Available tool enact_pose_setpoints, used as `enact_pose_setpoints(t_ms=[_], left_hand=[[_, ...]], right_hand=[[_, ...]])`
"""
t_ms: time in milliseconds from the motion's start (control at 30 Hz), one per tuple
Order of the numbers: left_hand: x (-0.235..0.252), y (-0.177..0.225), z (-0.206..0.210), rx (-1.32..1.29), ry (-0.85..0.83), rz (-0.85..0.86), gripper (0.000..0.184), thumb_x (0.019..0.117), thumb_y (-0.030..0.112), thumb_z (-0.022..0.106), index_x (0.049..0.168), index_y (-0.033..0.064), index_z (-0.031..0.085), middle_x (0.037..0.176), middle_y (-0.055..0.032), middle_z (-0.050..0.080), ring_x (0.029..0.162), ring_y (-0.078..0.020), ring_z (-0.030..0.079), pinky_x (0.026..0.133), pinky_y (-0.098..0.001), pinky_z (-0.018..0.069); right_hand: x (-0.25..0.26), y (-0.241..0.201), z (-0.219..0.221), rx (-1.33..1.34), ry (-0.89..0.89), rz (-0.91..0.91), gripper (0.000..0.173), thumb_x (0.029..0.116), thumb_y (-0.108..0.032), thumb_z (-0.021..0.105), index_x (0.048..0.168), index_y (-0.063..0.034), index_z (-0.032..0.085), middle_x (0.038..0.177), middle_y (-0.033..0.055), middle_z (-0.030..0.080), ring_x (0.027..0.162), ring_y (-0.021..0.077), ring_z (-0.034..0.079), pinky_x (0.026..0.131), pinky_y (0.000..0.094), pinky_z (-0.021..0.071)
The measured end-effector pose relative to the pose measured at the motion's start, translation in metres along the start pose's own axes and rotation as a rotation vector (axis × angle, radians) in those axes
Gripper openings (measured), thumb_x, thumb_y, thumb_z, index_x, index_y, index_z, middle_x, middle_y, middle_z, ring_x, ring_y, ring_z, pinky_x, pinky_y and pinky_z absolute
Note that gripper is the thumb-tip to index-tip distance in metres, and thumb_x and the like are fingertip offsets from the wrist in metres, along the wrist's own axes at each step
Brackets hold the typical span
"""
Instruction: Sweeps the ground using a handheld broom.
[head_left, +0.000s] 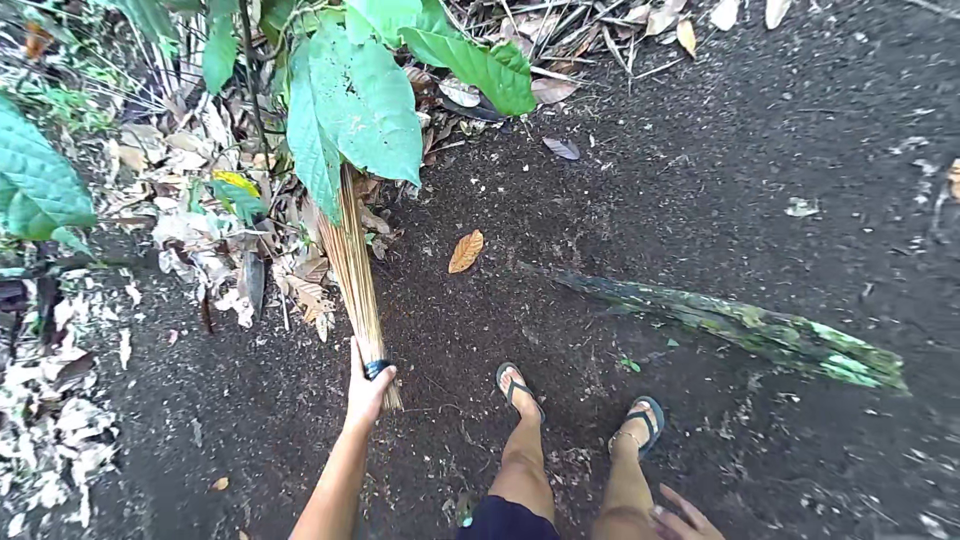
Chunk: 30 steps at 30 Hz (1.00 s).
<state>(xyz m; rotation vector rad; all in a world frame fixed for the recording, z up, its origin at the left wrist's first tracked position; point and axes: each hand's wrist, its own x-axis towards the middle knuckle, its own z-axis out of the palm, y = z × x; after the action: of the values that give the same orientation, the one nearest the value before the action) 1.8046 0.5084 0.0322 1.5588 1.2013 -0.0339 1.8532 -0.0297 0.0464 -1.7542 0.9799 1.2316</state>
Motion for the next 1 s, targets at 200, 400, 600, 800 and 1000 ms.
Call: enact_pose_setpoints(t_ms=[200,400,600,800,1000], left_hand=[[-0.097,0.045,0.088,-0.445,-0.063,-0.341,0.091,0.0956,0.007,0.061,0.164,0.0225,0.003,0.119,-0.0211,0.058,0.075,-0.0296,0.068,0.062,-0.0443,0.0608],[-0.08,0.121,0.179,-0.805,-0.499,-0.52,0.039,0.105,0.017,0.042,0.143,0.0124,0.037,0.096,-0.0147,0.064,0.072,-0.0226,0.067,0.061,-0.0339,0.0593],[-0.055,0.12,0.191,-0.77,-0.529,-0.268,0.059,0.1032,0.015,0.043,0.157,0.0246,0.02,0.11,-0.0162,0.064,0.072,-0.0227,0.068,0.059,-0.0344,0.0597],[-0.117,0.129,0.222,-0.646,-0.33,-0.253,0.053,0.1049,0.016,0.045,0.153,0.0215,0.023,0.1,-0.0133,0.063,0.072,-0.0234,0.068,0.06,-0.0373,0.0602],[-0.13,0.176,0.294,-0.931,-0.532,-0.562,0.033,0.1043,0.035,0.04,0.111,0.0063,0.055,0.094,-0.0094,0.068,0.076,-0.0158,0.073,0.062,-0.0258,0.0627]], right_hand=[[-0.011,-0.001,0.013,0.087,-0.006,-0.026,0.058,0.1034,-0.011,0.056,0.156,-0.0032,0.034,0.123,0.0267,0.063,0.097,0.0282,0.069,0.087,0.0421,0.057],[-0.029,0.003,-0.013,0.176,0.06,-0.071,0.059,0.1027,-0.011,0.056,0.157,-0.004,0.033,0.126,0.0283,0.061,0.099,0.0308,0.068,0.088,0.0449,0.0568],[-0.026,0.013,-0.035,0.236,0.087,-0.058,0.058,0.1021,-0.01,0.059,0.155,-0.005,0.037,0.12,0.0272,0.064,0.098,0.0305,0.069,0.088,0.0448,0.057],[-0.009,0.011,-0.06,0.278,0.034,-0.115,0.056,0.1005,-0.011,0.062,0.153,-0.006,0.042,0.12,0.0253,0.066,0.098,0.0327,0.07,0.087,0.0473,0.0576],[0.005,-0.02,-0.107,0.311,-0.135,-0.212,0.06,0.0989,-0.012,0.064,0.154,-0.0068,0.041,0.127,0.0228,0.064,0.105,0.0319,0.068,0.093,0.0468,0.0566]])
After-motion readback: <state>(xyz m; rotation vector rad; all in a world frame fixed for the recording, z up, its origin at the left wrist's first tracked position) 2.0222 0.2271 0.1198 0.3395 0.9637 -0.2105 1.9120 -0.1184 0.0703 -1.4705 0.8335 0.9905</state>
